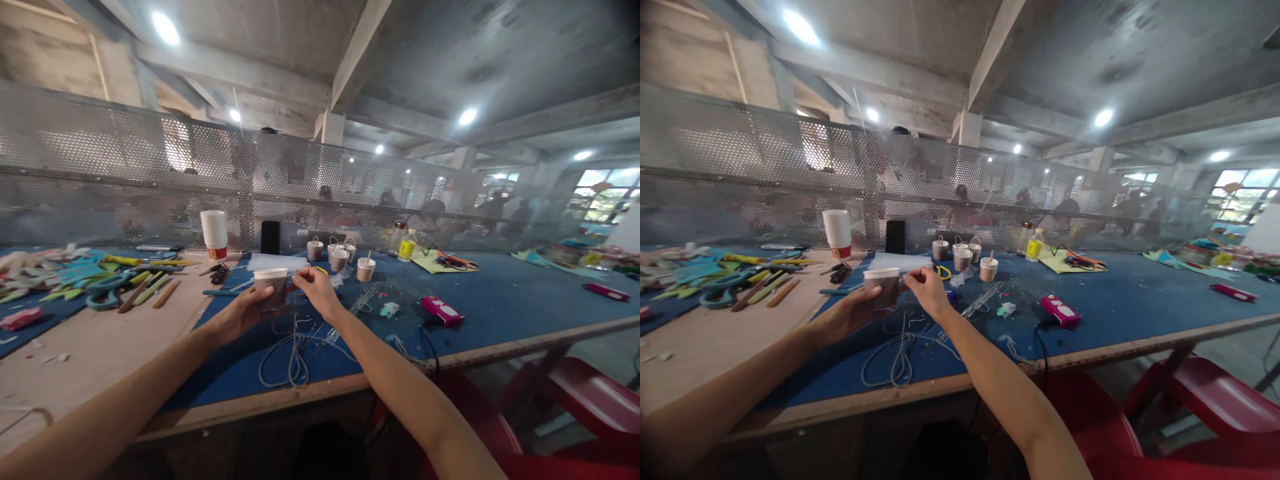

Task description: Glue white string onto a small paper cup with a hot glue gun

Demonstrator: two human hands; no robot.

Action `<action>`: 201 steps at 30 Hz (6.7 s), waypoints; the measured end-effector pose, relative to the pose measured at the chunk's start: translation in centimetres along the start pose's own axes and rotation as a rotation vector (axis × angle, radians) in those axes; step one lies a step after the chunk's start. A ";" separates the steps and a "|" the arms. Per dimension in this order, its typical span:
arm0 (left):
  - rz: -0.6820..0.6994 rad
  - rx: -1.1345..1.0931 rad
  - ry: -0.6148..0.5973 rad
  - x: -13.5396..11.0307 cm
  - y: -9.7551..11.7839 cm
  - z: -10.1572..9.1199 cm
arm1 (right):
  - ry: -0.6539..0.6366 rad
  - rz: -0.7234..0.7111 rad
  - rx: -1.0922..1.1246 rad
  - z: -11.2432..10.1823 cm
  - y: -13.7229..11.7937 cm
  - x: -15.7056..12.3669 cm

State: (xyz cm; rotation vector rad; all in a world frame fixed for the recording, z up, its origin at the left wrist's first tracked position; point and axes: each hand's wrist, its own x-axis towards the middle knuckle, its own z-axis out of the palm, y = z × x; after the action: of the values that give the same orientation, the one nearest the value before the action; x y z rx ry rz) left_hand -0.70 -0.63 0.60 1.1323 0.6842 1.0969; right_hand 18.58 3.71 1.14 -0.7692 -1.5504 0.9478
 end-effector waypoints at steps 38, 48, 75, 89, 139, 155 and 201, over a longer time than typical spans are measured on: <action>-0.020 -0.002 -0.046 -0.4 0.1 0.4 | -0.025 0.069 0.022 -0.2 0.0 0.0; 0.008 -0.005 -0.072 -0.2 -0.1 0.0 | -0.082 0.127 0.119 -0.4 -0.4 -0.1; 0.022 0.181 0.141 0.6 -0.7 0.1 | -0.044 0.137 0.197 0.3 0.5 -0.1; 0.085 0.162 0.057 0.3 -0.5 0.4 | -0.080 0.108 0.201 0.4 0.7 -0.2; -0.007 -0.206 0.142 0.7 0.4 -2.0 | -0.395 0.149 -0.164 0.3 0.2 -4.6; 0.077 -0.330 0.198 0.9 0.9 -2.4 | -0.400 0.232 -0.263 -3.8 -1.5 -7.1; 0.109 -0.303 0.279 1.7 0.6 -3.6 | 0.200 -0.001 -0.135 -14.3 -11.3 -2.9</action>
State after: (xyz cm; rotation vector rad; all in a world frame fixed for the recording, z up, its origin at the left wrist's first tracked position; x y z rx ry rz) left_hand -3.46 2.30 0.16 0.7715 0.6499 1.4168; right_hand 33.34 -1.68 10.83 -0.9293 -1.4487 0.7463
